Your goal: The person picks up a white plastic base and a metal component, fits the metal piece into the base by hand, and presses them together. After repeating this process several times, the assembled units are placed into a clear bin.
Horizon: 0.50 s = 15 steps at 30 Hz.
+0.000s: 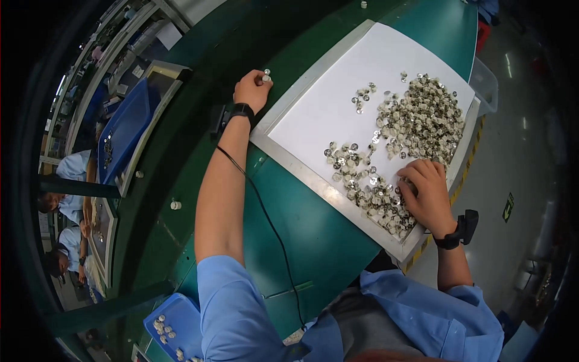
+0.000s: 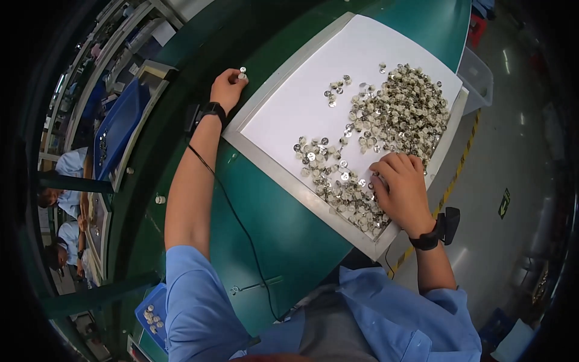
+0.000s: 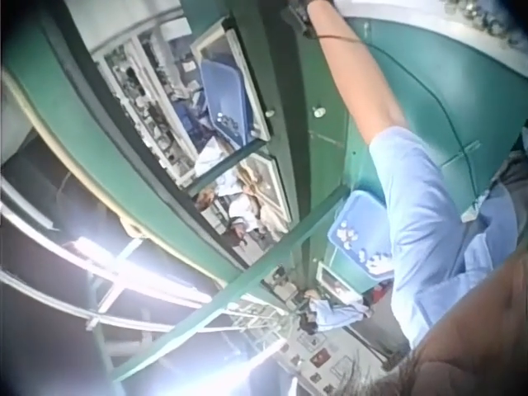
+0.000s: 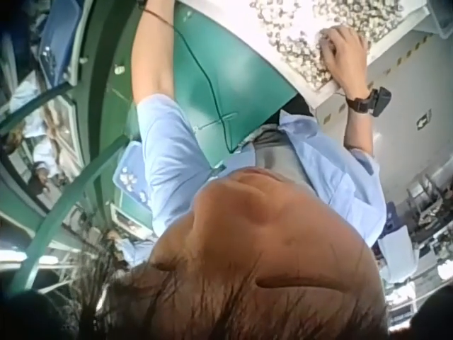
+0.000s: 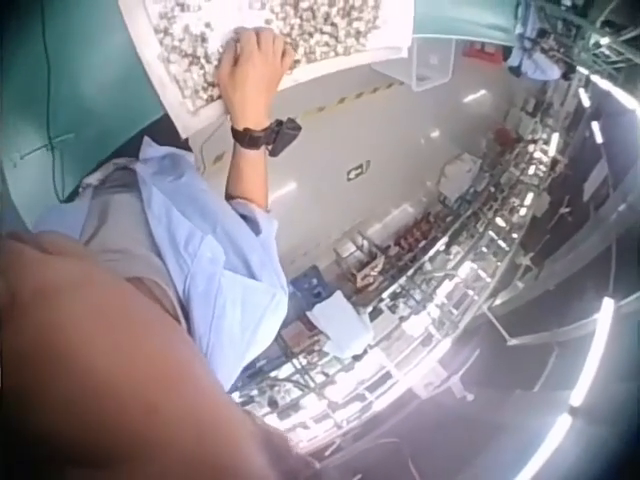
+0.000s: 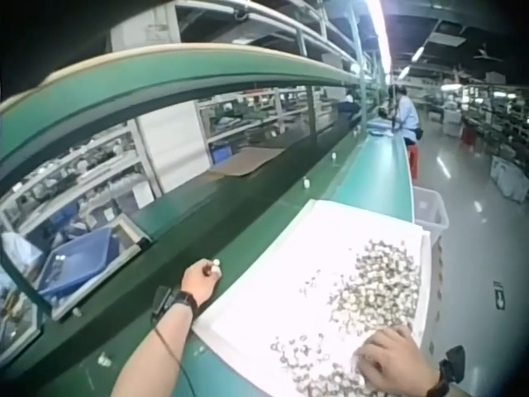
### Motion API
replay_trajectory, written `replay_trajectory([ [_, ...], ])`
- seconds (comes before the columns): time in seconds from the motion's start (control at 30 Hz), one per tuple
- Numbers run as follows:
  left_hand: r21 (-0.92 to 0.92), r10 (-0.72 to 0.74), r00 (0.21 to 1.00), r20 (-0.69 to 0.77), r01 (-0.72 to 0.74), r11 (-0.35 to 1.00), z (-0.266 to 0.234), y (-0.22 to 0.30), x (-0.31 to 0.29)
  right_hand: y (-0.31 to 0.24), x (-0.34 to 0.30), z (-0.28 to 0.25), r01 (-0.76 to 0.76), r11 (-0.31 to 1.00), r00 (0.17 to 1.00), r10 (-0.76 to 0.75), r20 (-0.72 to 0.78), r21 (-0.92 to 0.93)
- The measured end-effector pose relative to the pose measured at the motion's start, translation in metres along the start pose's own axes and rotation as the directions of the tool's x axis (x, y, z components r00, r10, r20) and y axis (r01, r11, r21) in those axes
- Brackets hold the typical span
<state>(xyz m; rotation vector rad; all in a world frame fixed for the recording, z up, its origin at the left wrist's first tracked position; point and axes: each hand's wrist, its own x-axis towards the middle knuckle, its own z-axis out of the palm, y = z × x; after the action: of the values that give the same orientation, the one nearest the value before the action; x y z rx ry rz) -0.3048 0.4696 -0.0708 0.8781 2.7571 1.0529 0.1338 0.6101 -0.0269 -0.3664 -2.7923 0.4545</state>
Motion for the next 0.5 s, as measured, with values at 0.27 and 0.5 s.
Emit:
replay_trajectory([
  [0.27, -0.204, 0.155, 0.972, -0.175, -0.19, 0.96, -0.097, 0.034, -0.099, 0.002, 0.007, -0.011, 0.096, 0.985, 0.986, -0.074, -0.151, 0.141],
  [0.5, -0.369, -0.004, 0.999, -0.036, -0.009, 0.929, -0.195, 0.147, -0.372, -0.057, -0.049, -0.012, 0.273, 0.566, 0.962, -0.161, -0.22, 0.778],
])
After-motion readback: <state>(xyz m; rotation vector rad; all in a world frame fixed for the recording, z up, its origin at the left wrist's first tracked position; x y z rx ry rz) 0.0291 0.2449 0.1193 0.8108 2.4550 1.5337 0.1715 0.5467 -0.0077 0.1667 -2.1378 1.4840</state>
